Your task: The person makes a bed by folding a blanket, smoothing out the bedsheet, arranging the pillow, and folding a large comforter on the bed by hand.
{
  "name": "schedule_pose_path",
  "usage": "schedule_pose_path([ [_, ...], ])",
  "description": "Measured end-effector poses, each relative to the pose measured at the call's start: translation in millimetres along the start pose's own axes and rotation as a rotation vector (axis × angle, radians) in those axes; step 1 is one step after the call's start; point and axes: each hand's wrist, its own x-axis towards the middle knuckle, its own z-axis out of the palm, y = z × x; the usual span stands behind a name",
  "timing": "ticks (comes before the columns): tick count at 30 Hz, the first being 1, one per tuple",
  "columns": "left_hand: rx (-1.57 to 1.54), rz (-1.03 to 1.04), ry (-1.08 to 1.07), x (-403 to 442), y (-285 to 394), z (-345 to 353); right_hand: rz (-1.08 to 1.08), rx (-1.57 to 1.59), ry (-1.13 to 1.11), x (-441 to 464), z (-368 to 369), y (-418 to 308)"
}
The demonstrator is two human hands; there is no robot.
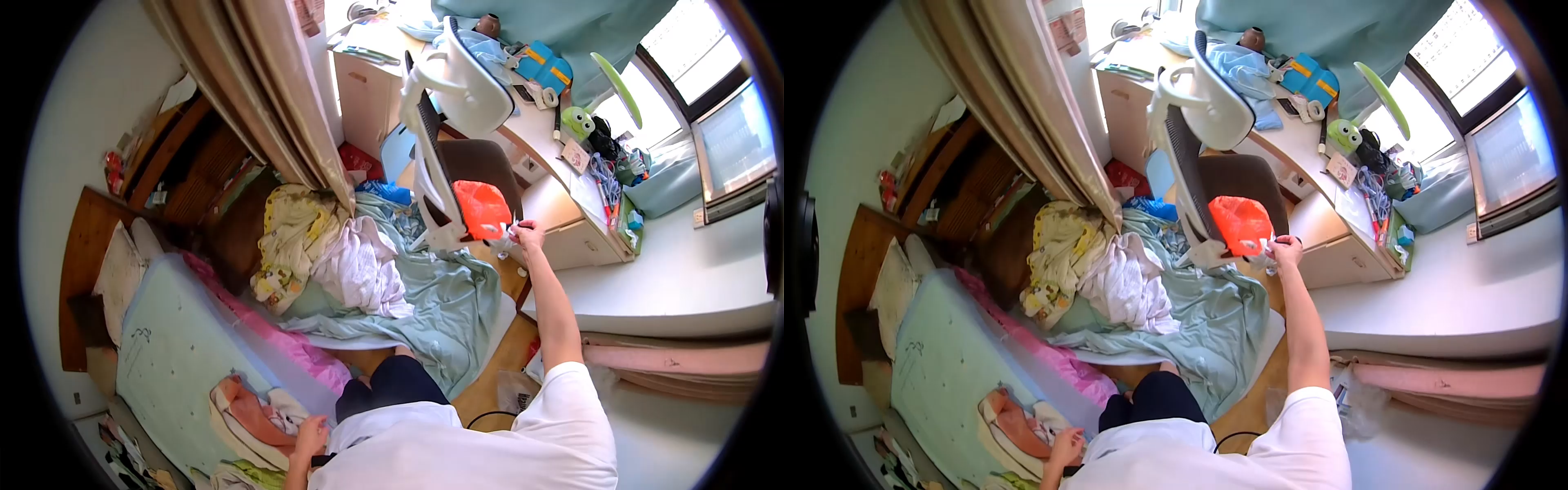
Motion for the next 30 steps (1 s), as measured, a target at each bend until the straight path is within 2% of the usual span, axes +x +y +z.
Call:
schedule_pose_path([
  [2,-0.090,-0.086,-0.067,18.3,27.3,2.4,0.098,-0.094,0.001,27.1,8.2,4.0],
  [3,-0.135,-0.127,-0.102,30.1,50.7,1.2,0.254,-0.104,-0.020,44.8,10.3,14.1],
  [4,-0.203,-0.071,-0.086,49.5,76.8,-1.8,0.501,-0.195,-0.330,61.5,7.6,17.5],
  [5,-0.224,-0.056,-0.137,73.2,97.2,-0.7,0.712,-0.183,-0.373,72.9,3.5,24.6],
  [6,-0.248,-0.040,-0.185,100.2,122.8,-1.1,0.869,0.053,-0.458,86.1,2.4,45.1],
  [8,-0.177,0.219,-0.183,165.9,185.8,-0.6,0.949,0.296,-0.395,95.8,1.2,76.0],
  [9,-0.162,0.391,-0.207,207.0,215.5,6.1,0.944,0.396,-0.392,98.9,1.6,83.6],
  [10,-0.155,0.469,-0.191,240.9,248.7,18.0,0.922,0.412,-0.471,101.4,-4.7,88.7],
  [12,-0.151,0.736,-0.152,312.4,311.4,51.3,0.889,0.402,-0.562,79.0,-4.0,58.0],
  [13,-0.135,0.792,-0.115,341.6,350.6,65.7,0.884,0.375,-0.569,71.5,-4.0,48.5],
  [15,0.175,0.930,0.124,405.3,401.6,105.5,0.933,0.461,-0.686,75.0,-9.9,51.9],
  [17,0.518,0.826,0.245,450.9,425.5,139.6,0.793,0.513,-0.709,72.1,-12.9,43.2],
  [20,0.585,0.776,-0.046,511.4,419.9,176.7,0.573,0.584,-0.527,66.8,-14.4,29.5],
  [23,0.241,0.491,-0.137,497.0,442.0,138.2,0.425,0.514,-0.447,73.2,-26.3,33.0],
  [24,0.046,0.494,0.072,519.3,425.5,162.1,0.383,0.468,-0.445,72.7,-28.3,30.2],
  [27,-0.860,0.217,-0.062,519.2,456.5,125.1,0.311,0.408,-0.511,77.9,-23.0,26.7],
  [28,-0.936,0.254,-0.191,516.1,460.1,118.6,0.302,0.404,-0.558,77.6,-15.9,22.3],
  [30,-1.067,0.327,-0.195,504.7,469.5,114.3,0.274,0.348,-0.649,80.0,6.4,14.5],
])
